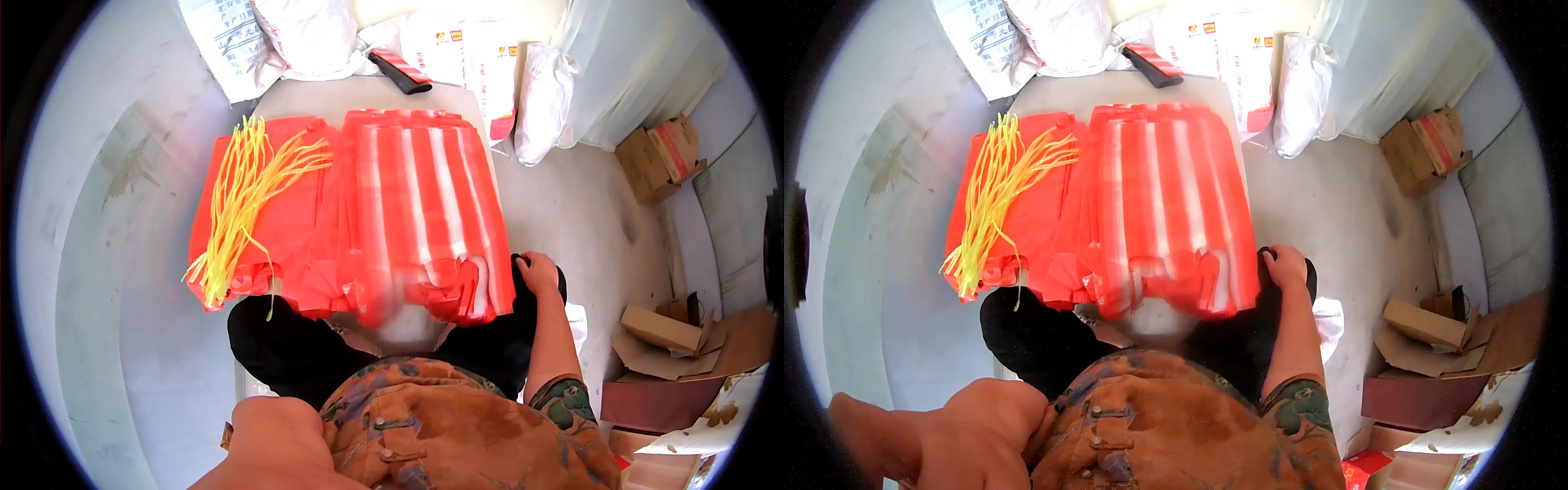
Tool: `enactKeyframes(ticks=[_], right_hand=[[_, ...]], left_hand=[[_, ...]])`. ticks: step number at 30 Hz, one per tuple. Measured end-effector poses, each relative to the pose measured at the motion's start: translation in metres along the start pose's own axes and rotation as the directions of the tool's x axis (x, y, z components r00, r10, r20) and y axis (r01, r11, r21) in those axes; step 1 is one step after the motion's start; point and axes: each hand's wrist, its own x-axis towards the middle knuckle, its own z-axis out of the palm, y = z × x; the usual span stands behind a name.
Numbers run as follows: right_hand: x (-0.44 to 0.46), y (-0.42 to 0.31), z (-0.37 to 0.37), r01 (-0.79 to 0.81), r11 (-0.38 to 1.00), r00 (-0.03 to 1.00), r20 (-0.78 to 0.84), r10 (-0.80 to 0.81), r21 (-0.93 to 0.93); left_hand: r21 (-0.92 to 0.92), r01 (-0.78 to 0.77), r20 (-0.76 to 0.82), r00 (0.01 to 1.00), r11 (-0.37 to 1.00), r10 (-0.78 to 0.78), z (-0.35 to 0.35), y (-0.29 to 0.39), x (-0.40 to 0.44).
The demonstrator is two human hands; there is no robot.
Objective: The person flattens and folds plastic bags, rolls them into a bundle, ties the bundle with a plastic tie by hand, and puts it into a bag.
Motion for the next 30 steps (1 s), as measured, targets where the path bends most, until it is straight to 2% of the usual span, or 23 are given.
enactKeyframes(ticks=[30], right_hand=[[0.0, 0.007, 0.004, 0.027, 0.998, 0.999, -0.033, -0.026, 0.051]], left_hand=[[0.114, 0.071, -0.016, 0.997, 0.991, -0.07, 0.025, 0.028, -0.012]])
